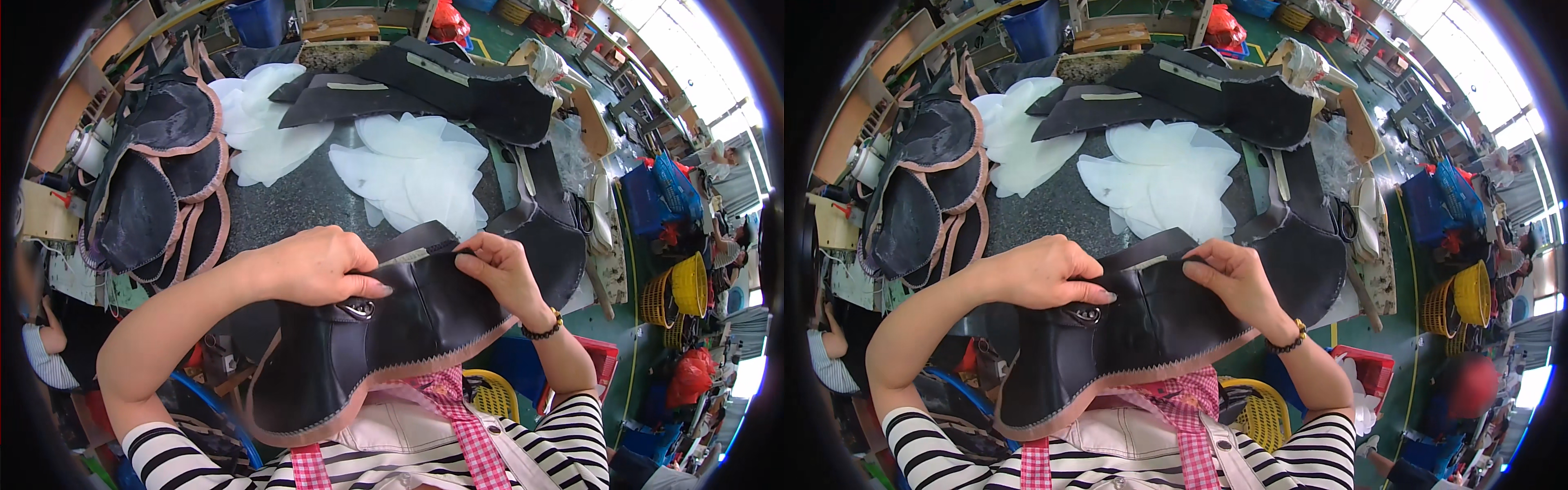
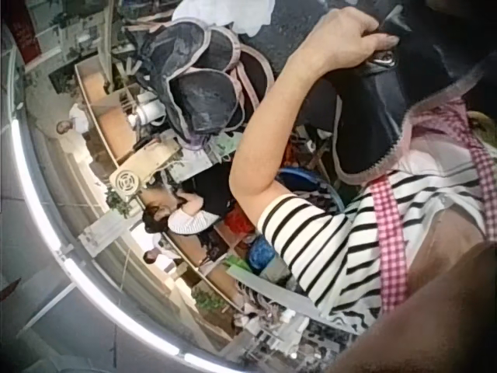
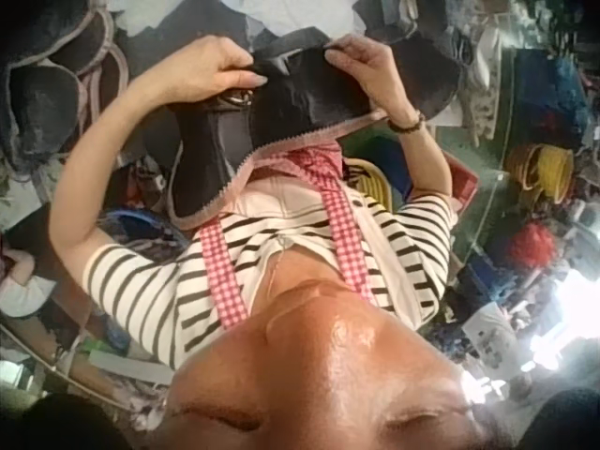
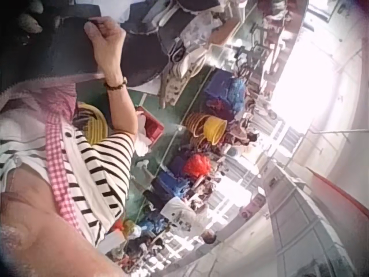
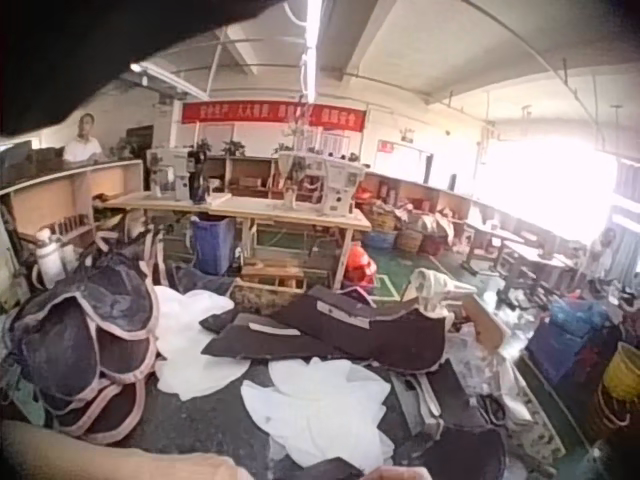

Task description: The person assembles footwear by hand, inserting white foam insoles into black slipper uppers and then attaching grey fuzzy fabric linings. The person handles the components one at a time, aligning the edges and pressing them together to form the final product.

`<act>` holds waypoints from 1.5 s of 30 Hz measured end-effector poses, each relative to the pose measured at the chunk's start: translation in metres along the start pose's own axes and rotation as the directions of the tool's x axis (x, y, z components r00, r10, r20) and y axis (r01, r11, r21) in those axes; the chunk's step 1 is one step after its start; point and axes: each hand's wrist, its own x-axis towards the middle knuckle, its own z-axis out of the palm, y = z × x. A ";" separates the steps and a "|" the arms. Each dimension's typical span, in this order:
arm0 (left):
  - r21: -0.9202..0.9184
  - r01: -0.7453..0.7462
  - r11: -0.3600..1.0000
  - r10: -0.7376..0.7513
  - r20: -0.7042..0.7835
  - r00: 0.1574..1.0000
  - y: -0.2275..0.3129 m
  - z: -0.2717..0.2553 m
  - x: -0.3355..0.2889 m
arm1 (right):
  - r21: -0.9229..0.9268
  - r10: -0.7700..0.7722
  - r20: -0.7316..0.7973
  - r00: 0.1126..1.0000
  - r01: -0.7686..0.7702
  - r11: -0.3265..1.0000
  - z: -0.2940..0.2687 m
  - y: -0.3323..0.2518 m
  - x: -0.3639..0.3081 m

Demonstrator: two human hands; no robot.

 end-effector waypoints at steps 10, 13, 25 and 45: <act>-0.066 0.009 0.998 -0.013 -0.054 0.998 -0.062 0.024 0.040 | -0.548 0.195 0.036 0.980 -0.144 0.824 -0.013 0.029 0.063; -0.127 0.054 0.990 -0.060 -0.049 0.997 -0.062 0.023 0.039 | -0.520 0.212 0.025 0.977 -0.168 0.838 -0.012 0.029 0.065; 0.090 -0.018 0.996 0.030 -0.134 0.990 -0.069 0.033 0.048 | -0.964 0.013 0.119 0.993 0.112 0.240 0.011 0.010 0.066; -0.084 -0.020 0.996 0.003 -0.201 0.980 0.026 0.021 -0.066 | -0.635 -0.032 0.546 0.837 0.438 0.637 -0.006 -0.104 -0.004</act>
